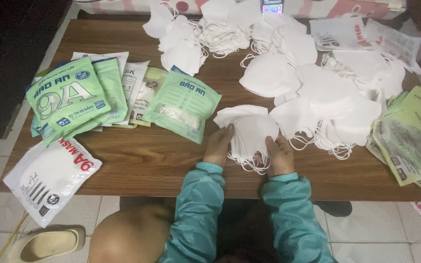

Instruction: The person is folding white face masks and stacking them on a wooden table next to piles of packaging bags.

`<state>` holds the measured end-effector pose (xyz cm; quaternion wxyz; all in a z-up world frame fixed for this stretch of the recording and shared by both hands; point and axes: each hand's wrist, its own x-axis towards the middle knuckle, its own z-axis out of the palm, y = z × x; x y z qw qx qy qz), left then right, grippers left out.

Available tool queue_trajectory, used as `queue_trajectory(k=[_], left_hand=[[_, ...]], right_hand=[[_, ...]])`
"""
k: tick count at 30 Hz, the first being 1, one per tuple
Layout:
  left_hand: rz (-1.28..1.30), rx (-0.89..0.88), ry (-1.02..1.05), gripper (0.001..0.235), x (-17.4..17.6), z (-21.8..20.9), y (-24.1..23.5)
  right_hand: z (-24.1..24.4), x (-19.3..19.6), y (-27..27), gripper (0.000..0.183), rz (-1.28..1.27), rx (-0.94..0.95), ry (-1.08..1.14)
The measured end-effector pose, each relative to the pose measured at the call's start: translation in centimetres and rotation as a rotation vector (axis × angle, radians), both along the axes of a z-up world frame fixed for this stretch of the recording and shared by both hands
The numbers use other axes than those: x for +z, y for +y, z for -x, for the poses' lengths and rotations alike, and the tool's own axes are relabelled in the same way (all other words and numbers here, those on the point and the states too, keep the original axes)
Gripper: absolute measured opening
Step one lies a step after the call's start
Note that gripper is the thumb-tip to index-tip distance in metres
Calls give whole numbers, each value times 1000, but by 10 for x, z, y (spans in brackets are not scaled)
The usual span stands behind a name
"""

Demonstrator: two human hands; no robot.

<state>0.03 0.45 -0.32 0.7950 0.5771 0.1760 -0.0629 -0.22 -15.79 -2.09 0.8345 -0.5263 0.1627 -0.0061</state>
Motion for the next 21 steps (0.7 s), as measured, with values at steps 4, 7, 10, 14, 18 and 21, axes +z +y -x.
queue_trajectory(k=[4, 7, 10, 14, 18, 21], left_hand=[[-23, -43, -19, 59, -3, -1, -3], [6, -27, -28, 56, -17, -7, -3], [16, -22, 4, 63, -9, -3, -1], [10, -35, 14, 72, -7, -1, -3], [-1, -38, 46, 71, -4, -3, -1], [76, -27, -42, 64, -6, -3, -3]], right_hand=[[2, 1, 1, 12, 108, -6, -16], [8, 13, 6, 11, 168, -42, -37], [12, 14, 9, 8, 227, -96, -63], [8, 2, 9, 11, 311, -173, -119], [24, 36, 30, 12, 352, -191, -133], [27, 48, 35, 11, 380, -194, -120]])
